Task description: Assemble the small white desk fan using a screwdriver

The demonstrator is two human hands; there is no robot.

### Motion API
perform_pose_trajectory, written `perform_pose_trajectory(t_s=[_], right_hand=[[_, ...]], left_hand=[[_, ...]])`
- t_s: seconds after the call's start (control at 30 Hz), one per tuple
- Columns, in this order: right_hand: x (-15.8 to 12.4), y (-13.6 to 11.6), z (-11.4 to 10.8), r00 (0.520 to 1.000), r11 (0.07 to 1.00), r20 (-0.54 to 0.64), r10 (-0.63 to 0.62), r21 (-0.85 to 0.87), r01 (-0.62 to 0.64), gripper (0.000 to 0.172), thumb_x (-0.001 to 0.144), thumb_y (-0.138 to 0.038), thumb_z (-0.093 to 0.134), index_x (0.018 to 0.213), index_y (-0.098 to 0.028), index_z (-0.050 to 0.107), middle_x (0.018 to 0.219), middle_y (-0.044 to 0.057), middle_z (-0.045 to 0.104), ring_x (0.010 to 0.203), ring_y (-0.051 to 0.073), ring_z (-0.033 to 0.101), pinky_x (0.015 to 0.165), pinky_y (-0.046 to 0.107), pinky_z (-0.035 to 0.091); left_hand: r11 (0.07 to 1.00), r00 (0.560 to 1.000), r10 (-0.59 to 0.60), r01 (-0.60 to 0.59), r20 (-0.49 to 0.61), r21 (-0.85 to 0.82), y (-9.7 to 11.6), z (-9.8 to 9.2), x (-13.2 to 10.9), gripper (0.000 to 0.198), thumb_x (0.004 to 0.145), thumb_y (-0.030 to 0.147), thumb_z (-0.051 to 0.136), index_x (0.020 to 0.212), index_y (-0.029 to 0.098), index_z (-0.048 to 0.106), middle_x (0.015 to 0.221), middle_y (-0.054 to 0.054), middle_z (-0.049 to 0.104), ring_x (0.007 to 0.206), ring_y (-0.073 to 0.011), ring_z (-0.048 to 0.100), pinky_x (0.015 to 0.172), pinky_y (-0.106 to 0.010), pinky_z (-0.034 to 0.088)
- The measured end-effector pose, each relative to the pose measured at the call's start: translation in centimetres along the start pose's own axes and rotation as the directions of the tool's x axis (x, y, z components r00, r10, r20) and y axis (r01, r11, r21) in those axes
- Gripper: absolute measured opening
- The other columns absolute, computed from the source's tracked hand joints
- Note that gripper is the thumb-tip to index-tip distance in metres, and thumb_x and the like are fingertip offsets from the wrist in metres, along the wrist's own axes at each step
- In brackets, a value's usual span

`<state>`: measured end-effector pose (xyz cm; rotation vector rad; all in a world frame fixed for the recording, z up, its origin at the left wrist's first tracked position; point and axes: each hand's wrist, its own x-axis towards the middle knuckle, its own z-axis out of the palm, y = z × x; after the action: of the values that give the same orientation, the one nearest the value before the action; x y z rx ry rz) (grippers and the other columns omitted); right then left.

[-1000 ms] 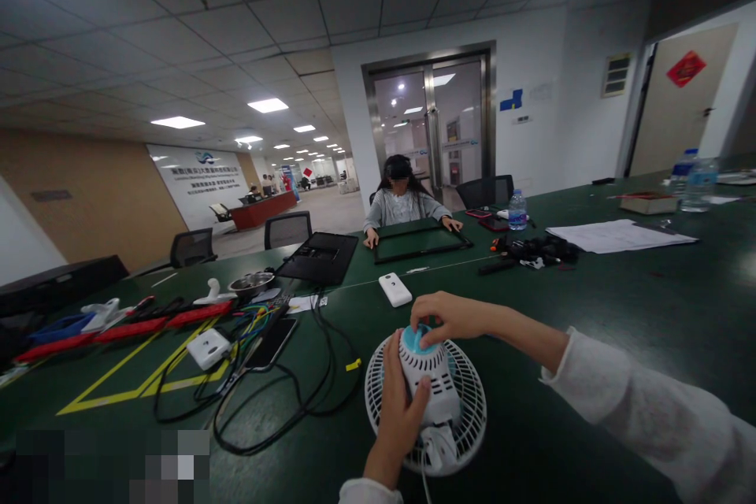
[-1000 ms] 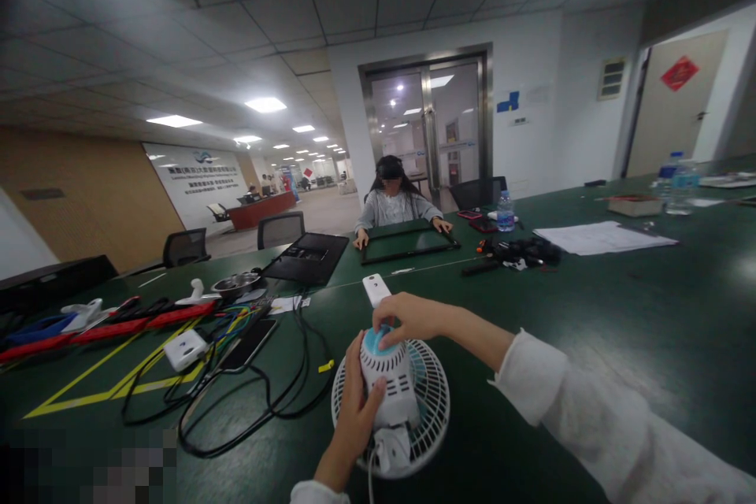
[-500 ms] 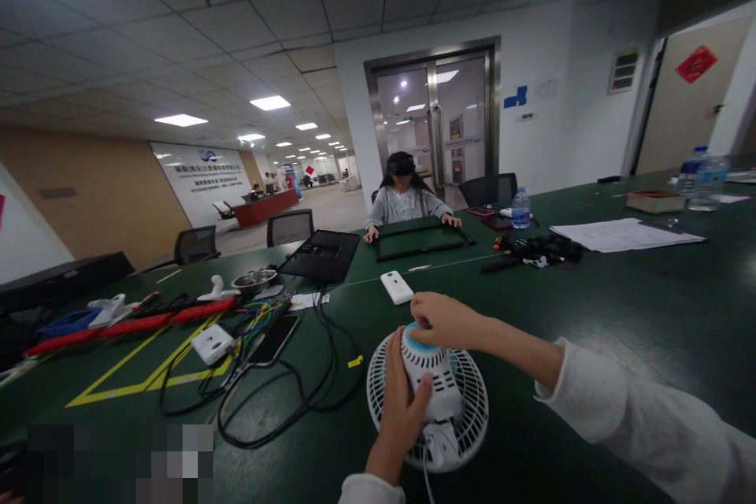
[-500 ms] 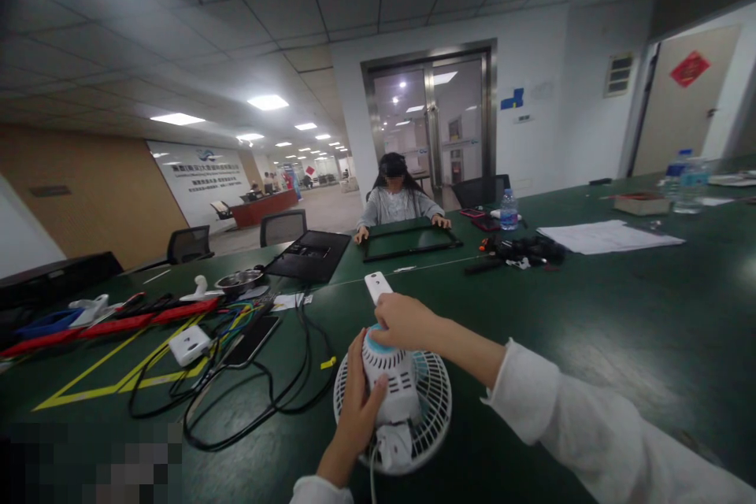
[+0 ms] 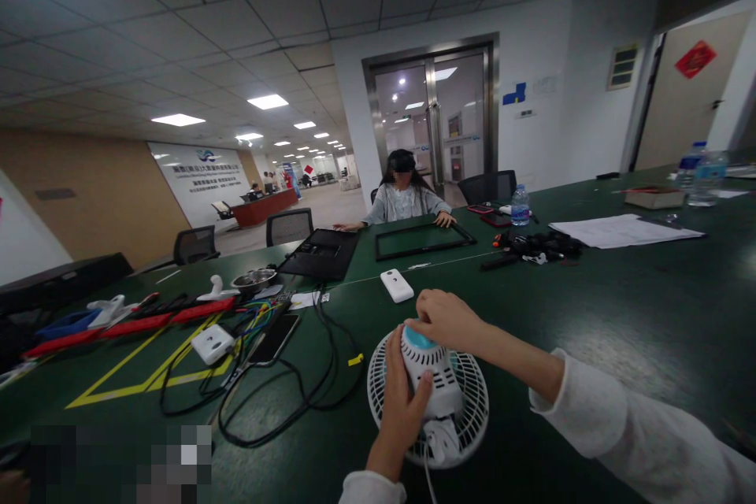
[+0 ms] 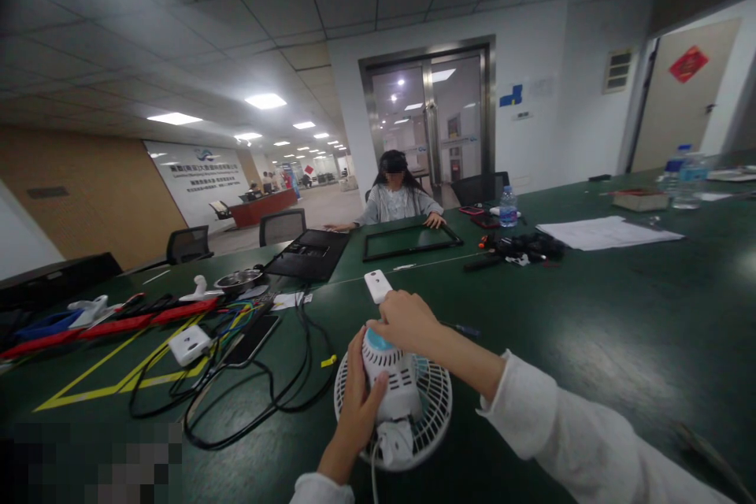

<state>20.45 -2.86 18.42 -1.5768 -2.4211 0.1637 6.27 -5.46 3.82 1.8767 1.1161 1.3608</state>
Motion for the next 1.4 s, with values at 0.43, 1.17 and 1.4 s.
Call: perform_pose_trajectory(t_s=[0.43, 1.17, 1.4], right_hand=[[0.9, 5.5, -0.7, 0.857, 0.797, 0.144, -0.494, 0.468, 0.381, 0.036, 0.083, -0.028, 0.061, 0.118, -0.019, 0.063, 0.122, 0.006, 0.060, 0.107, 0.018, 0.056, 0.082, 0.028, 0.045], [0.3, 1.4, 0.0, 0.974, 0.975, 0.042, -0.223, 0.006, 0.223, 0.023, 0.085, -0.034, 0.055, 0.081, -0.013, 0.063, 0.094, 0.010, 0.063, 0.083, 0.020, 0.057, 0.071, 0.030, 0.042], [0.4, -0.1, 0.4, 0.997, 0.996, 0.025, -0.074, -0.051, 0.075, 0.028, 0.087, -0.030, 0.049, 0.082, -0.010, 0.068, 0.104, 0.017, 0.064, 0.093, 0.026, 0.061, 0.080, 0.033, 0.045]], left_hand=[[1.000, 1.000, 0.000, 0.000, -0.005, -0.003, 0.0, 0.2, 0.0, 0.065, 0.089, 0.046, 0.046, 0.142, 0.016, 0.024, 0.151, -0.018, 0.027, 0.143, -0.0275, 0.023, 0.117, -0.048, 0.018], [1.000, 1.000, -0.017, 0.017, -0.003, -0.010, -0.2, 0.0, -0.1, 0.067, 0.088, 0.046, 0.047, 0.143, 0.016, 0.024, 0.152, -0.018, 0.027, 0.143, -0.0286, 0.022, 0.117, -0.049, 0.016], [1.000, 1.000, -0.011, 0.011, 0.006, 0.012, -0.1, 0.1, 0.0, 0.066, 0.089, 0.047, 0.046, 0.143, 0.015, 0.024, 0.153, -0.017, 0.026, 0.143, -0.0272, 0.022, 0.118, -0.047, 0.016]])
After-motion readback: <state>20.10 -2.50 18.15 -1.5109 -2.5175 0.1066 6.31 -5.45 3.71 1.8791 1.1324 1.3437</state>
